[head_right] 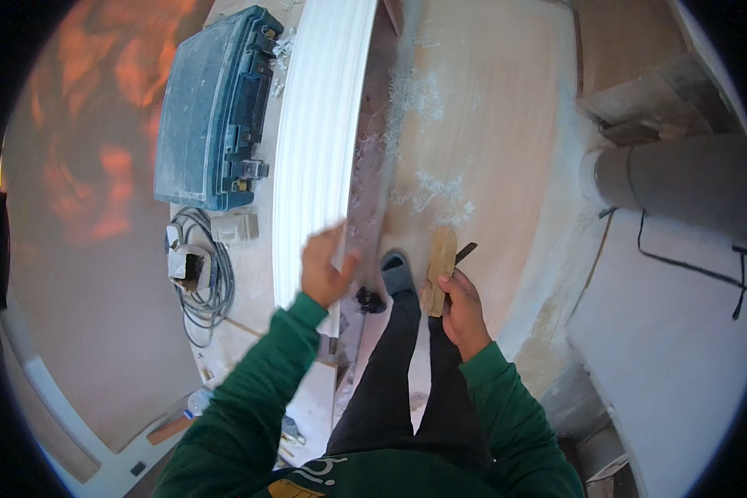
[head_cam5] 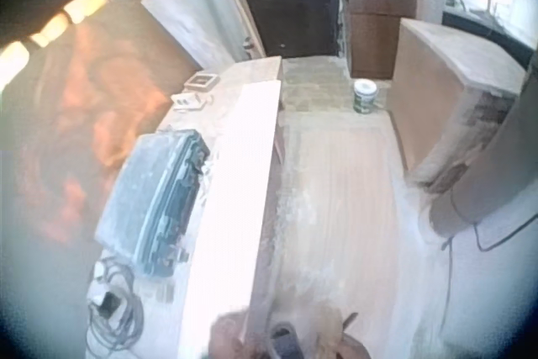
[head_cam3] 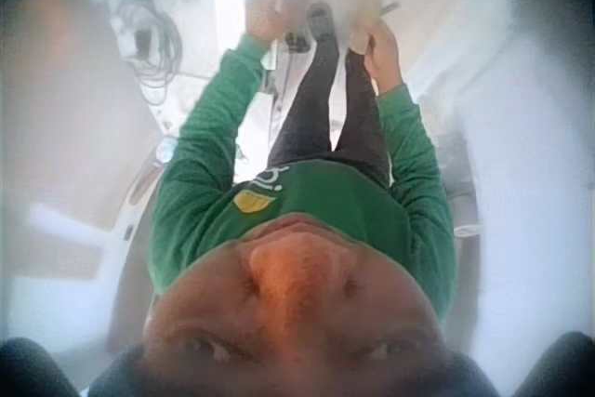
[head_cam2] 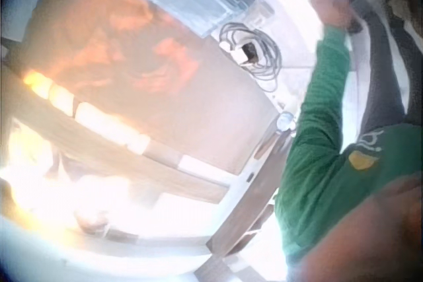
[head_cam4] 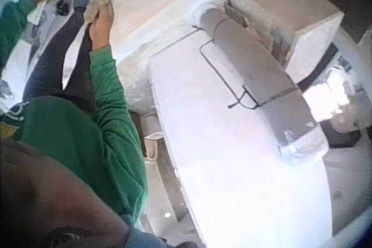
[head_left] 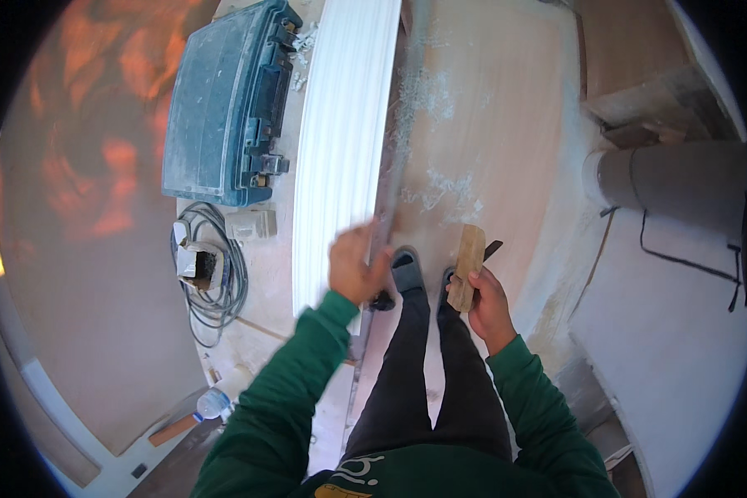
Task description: The person picks up a long white decorative molding, places it on a workbench, and uses a sanding block to smooth its edges. After sanding, the person carries the molding to a cabinet and fits it into a vertical slot to check the alignment.
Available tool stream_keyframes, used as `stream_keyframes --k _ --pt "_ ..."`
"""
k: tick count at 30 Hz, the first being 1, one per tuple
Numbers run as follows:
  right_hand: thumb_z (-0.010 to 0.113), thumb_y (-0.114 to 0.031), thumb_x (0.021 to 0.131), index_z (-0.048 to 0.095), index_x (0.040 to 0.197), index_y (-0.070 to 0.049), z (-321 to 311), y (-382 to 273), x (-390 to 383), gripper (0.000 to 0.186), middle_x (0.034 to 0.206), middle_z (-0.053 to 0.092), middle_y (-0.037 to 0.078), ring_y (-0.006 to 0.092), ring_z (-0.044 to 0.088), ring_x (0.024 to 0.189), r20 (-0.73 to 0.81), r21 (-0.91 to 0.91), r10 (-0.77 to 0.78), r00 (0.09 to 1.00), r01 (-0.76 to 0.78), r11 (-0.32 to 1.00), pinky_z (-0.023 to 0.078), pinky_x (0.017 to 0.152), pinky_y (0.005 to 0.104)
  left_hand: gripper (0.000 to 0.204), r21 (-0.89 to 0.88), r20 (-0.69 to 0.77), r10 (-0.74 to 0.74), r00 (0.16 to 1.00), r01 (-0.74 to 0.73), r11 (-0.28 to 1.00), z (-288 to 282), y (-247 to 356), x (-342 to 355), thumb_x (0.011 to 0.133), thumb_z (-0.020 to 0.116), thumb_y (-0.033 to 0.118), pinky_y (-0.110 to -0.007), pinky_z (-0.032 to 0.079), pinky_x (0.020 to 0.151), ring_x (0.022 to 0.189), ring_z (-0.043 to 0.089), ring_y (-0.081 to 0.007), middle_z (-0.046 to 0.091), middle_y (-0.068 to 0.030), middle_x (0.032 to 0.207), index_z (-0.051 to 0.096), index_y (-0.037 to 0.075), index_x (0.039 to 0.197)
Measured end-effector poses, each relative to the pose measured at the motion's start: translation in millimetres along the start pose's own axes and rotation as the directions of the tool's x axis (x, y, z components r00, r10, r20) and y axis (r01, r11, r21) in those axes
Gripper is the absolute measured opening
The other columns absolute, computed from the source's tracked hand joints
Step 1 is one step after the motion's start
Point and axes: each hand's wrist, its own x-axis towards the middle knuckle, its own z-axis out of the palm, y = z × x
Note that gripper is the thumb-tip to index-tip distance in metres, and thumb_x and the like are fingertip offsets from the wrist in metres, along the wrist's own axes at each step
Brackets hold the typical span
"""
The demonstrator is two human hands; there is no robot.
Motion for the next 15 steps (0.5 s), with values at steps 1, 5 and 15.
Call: stream_keyframes --k 1,5,15 --pt "0.059 -0.021 0.102 0.056 0.127 0.002 4 -6 5 0.034 0.104 0.066 0.009 0.0195 0.066 0.094 -0.006 -0.028 -0.022 1.0 0.022 0.999 0.054 0.086 0.0345 0.053 0.093 -0.055 0.017 0.998 -0.012 0.996 -2 -24 23 0.087 0.073 0.019 -0.048 0.047 0.097 0.111 0.061 -0.0407 0.067 -0.022 0.121 0.061 0.001 0.135" --pt "0.062 -0.023 0.102 0.059 0.122 0.001 41 -32 25 0.031 0.103 0.067 0.008 0.0176 0.066 0.093 -0.066 -0.094 -0.101 0.993 0.094 0.991 0.054 0.085 0.0328 0.052 0.229 -0.205 0.149 0.967 -0.101 0.968 -5 -102 114 0.093 0.066 0.026 -0.053 0.037 0.111 0.133 0.05 -0.0424 0.052 -0.0226 0.146 0.057 0.004 0.139" --pt "0.069 -0.022 0.098 0.064 0.112 -0.002 127 -97 159 0.024 0.099 0.068 0.004 0.0129 0.063 0.088 -0.027 -0.343 -0.313 0.949 0.285 0.895 0.051 0.078 0.0275 0.077 0.287 -0.005 -0.011 1.0 0.012 0.958 6 -124 169 0.093 0.061 0.058 -0.063 0.009 0.122 0.155 0.02 -0.0382 0.025 -0.0178 0.167 0.041 0.021 0.157"
